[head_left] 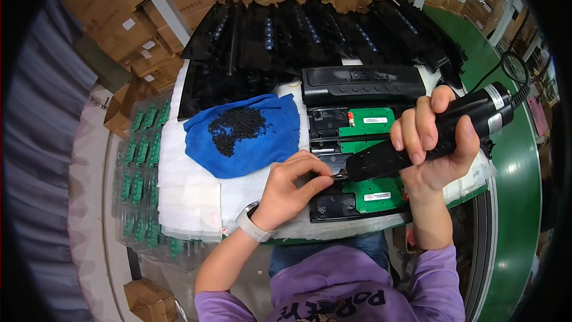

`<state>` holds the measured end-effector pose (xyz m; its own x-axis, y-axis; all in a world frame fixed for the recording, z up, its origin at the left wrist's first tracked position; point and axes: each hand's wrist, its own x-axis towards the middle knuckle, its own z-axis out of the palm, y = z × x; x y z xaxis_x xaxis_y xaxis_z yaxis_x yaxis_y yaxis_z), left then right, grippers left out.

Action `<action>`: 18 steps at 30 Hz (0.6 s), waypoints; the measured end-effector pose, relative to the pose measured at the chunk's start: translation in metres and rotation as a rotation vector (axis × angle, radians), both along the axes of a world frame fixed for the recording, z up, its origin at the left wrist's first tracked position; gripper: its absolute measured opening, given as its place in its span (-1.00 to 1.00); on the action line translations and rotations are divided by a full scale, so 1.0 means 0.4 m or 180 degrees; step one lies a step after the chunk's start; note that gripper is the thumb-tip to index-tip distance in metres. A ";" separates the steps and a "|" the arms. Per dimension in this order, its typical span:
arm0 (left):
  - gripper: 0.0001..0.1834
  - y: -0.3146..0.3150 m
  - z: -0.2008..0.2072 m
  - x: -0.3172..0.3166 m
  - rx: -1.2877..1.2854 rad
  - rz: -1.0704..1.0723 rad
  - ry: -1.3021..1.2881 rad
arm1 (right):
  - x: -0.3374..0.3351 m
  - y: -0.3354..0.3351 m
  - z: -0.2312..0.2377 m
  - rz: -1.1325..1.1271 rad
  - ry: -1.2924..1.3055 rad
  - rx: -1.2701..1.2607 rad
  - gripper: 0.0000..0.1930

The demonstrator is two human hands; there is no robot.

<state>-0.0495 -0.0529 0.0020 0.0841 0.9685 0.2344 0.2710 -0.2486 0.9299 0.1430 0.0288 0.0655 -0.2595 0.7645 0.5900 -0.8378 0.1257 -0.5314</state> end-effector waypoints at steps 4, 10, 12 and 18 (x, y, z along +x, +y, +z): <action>-0.60 0.007 0.054 -0.035 0.0512 0.0181 0.0612 | -0.008 0.013 0.031 -0.0004 -0.0126 -0.0518 -0.72; -0.78 0.076 0.040 -0.335 0.1663 0.2314 0.2934 | -0.170 0.049 0.127 0.0086 -0.0848 -0.0012 -0.72; -0.81 0.081 0.014 -0.371 0.1491 0.2144 0.2834 | -0.254 0.069 0.143 0.0213 -0.0934 -0.0022 -0.75; -0.91 0.082 -0.009 -0.372 0.1159 0.1896 0.2619 | -0.452 0.133 0.119 0.0001 -0.1138 0.0500 -0.80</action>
<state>-0.1981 -0.0200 -0.0016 -0.1144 0.7892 0.6034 0.9479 -0.0951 0.3041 -0.0378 0.0819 0.1133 -0.4702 0.6719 0.5722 -0.6032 0.2286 -0.7642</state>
